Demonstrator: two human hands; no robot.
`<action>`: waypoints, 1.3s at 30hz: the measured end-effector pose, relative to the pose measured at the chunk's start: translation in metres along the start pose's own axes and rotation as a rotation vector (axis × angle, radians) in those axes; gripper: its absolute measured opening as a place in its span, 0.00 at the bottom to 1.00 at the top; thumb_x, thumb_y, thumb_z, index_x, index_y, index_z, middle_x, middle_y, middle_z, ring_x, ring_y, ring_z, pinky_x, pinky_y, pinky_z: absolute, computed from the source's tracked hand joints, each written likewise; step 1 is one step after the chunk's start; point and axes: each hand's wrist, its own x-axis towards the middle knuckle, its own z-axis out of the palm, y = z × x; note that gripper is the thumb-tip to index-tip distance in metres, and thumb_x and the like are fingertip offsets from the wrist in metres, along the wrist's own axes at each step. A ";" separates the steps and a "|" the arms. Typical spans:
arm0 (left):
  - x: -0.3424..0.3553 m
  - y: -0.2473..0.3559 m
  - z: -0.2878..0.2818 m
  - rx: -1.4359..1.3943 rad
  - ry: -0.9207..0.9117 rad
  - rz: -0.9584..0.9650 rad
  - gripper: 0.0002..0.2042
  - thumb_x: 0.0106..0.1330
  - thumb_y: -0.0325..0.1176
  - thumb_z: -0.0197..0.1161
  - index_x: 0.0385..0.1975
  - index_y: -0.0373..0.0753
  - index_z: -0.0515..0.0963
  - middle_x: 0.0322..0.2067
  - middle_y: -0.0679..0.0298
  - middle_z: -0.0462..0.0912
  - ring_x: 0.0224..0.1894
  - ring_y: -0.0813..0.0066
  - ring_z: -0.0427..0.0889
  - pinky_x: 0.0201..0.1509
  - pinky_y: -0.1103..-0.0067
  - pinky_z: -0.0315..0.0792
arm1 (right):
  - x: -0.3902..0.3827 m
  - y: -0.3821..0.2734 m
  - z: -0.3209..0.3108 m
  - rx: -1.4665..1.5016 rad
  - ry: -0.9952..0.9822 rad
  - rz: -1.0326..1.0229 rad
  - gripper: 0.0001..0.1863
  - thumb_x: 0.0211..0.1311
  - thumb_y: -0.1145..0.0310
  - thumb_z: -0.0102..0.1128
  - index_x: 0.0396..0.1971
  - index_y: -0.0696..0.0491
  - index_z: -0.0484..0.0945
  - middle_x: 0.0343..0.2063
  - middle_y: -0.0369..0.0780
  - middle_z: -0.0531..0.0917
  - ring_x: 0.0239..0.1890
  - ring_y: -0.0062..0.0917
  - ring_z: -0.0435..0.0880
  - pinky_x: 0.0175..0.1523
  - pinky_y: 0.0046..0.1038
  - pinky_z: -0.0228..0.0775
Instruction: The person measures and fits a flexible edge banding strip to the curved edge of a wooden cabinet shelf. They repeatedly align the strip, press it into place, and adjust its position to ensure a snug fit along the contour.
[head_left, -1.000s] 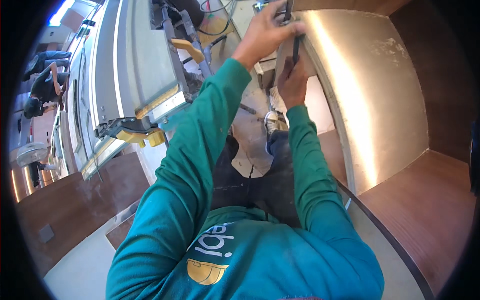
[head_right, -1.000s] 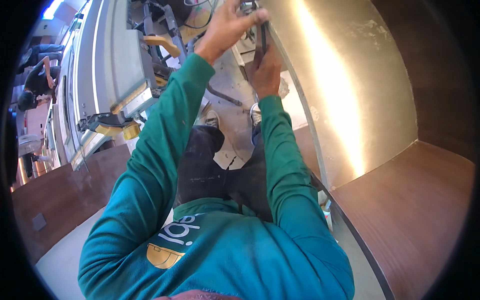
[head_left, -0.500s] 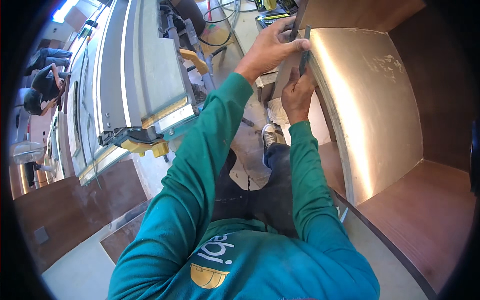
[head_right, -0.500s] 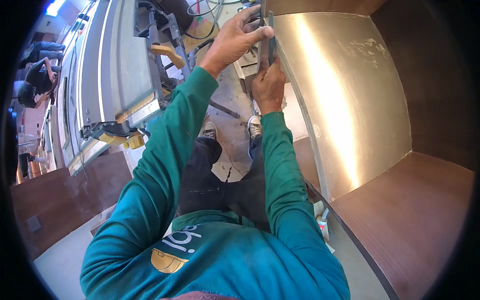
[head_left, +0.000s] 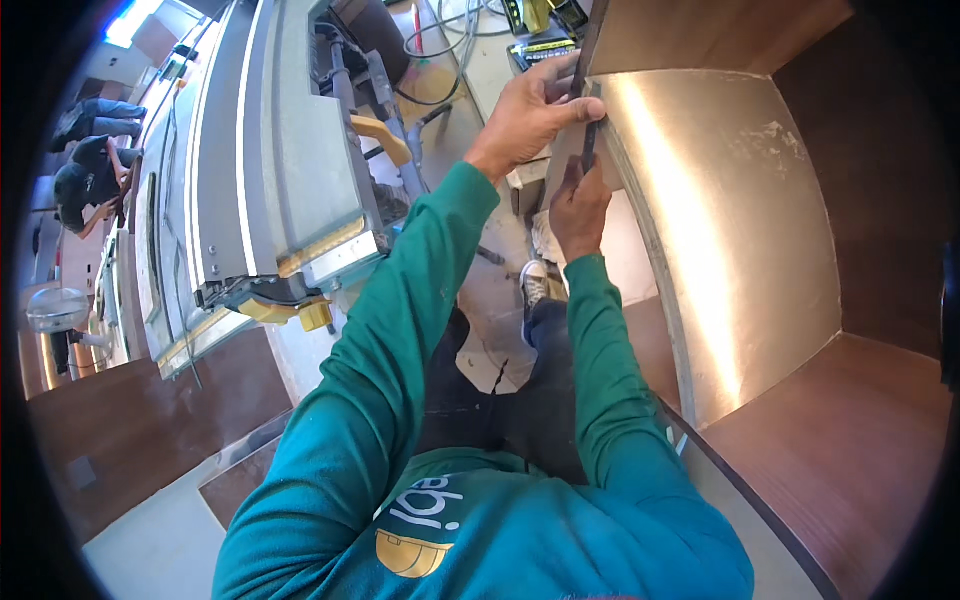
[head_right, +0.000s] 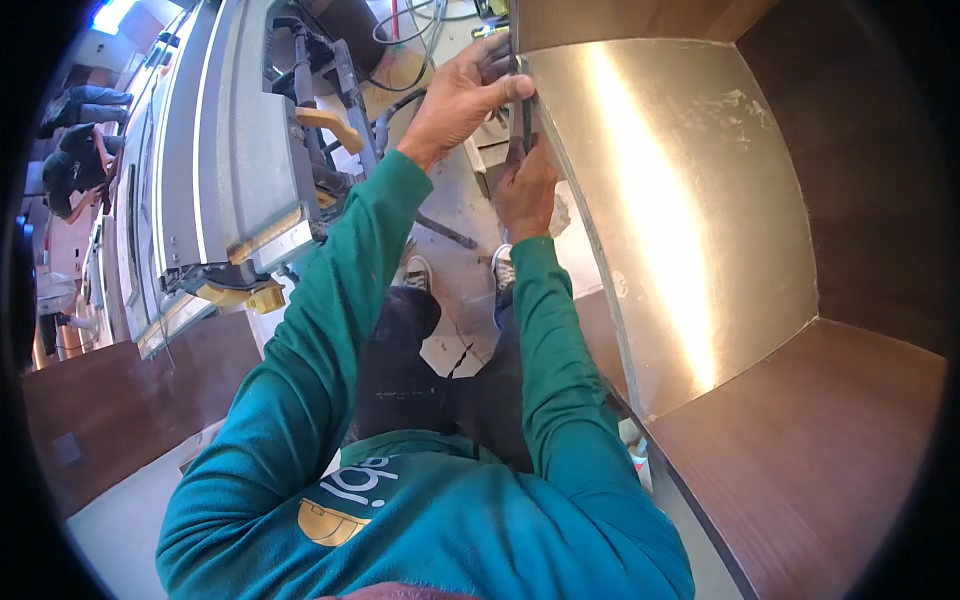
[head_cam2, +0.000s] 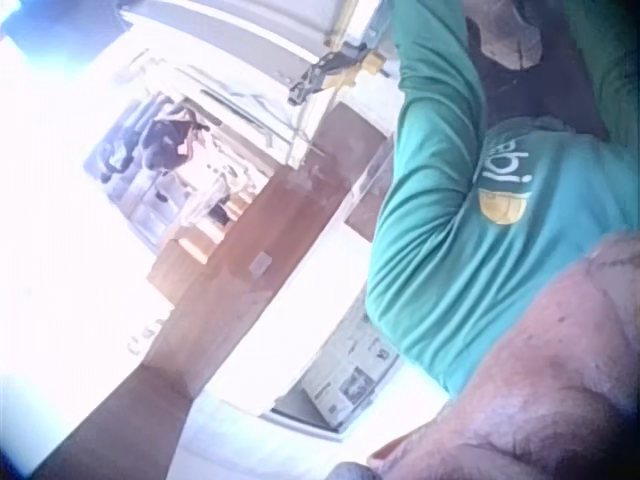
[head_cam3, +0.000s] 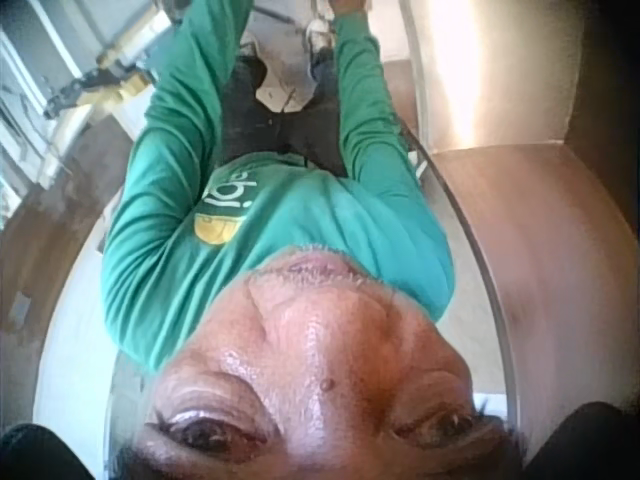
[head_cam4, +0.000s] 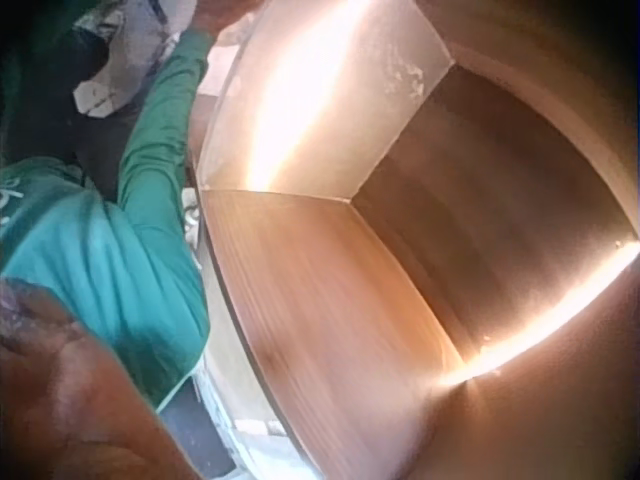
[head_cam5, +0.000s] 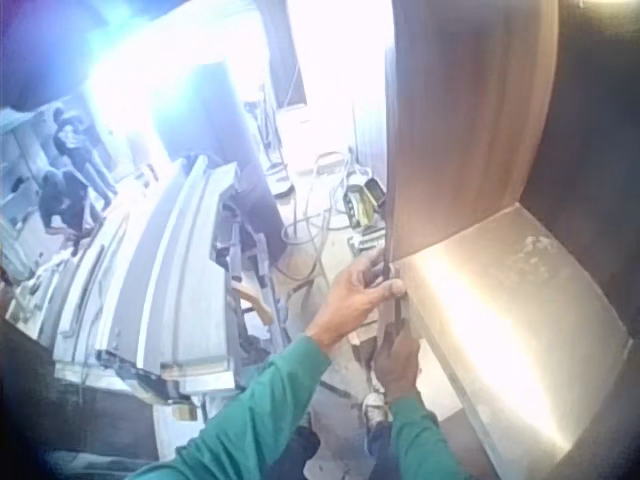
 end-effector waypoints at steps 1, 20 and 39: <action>0.007 0.004 -0.004 0.020 -0.007 0.012 0.44 0.61 0.43 0.78 0.72 0.30 0.61 0.65 0.53 0.75 0.65 0.67 0.76 0.69 0.73 0.71 | 0.010 -0.002 0.001 0.010 -0.037 0.042 0.14 0.74 0.70 0.52 0.50 0.66 0.72 0.34 0.63 0.82 0.39 0.62 0.81 0.42 0.54 0.70; 0.015 0.013 0.007 0.059 0.016 0.099 0.31 0.72 0.32 0.67 0.71 0.30 0.63 0.60 0.56 0.79 0.61 0.67 0.79 0.64 0.74 0.73 | 0.044 -0.004 0.030 0.035 0.174 -0.058 0.15 0.77 0.62 0.51 0.44 0.61 0.75 0.34 0.58 0.82 0.38 0.59 0.81 0.41 0.51 0.72; 0.009 -0.006 -0.011 0.023 -0.038 0.021 0.37 0.63 0.33 0.76 0.71 0.34 0.66 0.59 0.59 0.80 0.61 0.71 0.79 0.68 0.73 0.73 | 0.039 0.017 0.020 0.080 0.173 -0.228 0.15 0.79 0.64 0.49 0.48 0.63 0.75 0.30 0.54 0.82 0.33 0.54 0.83 0.36 0.43 0.72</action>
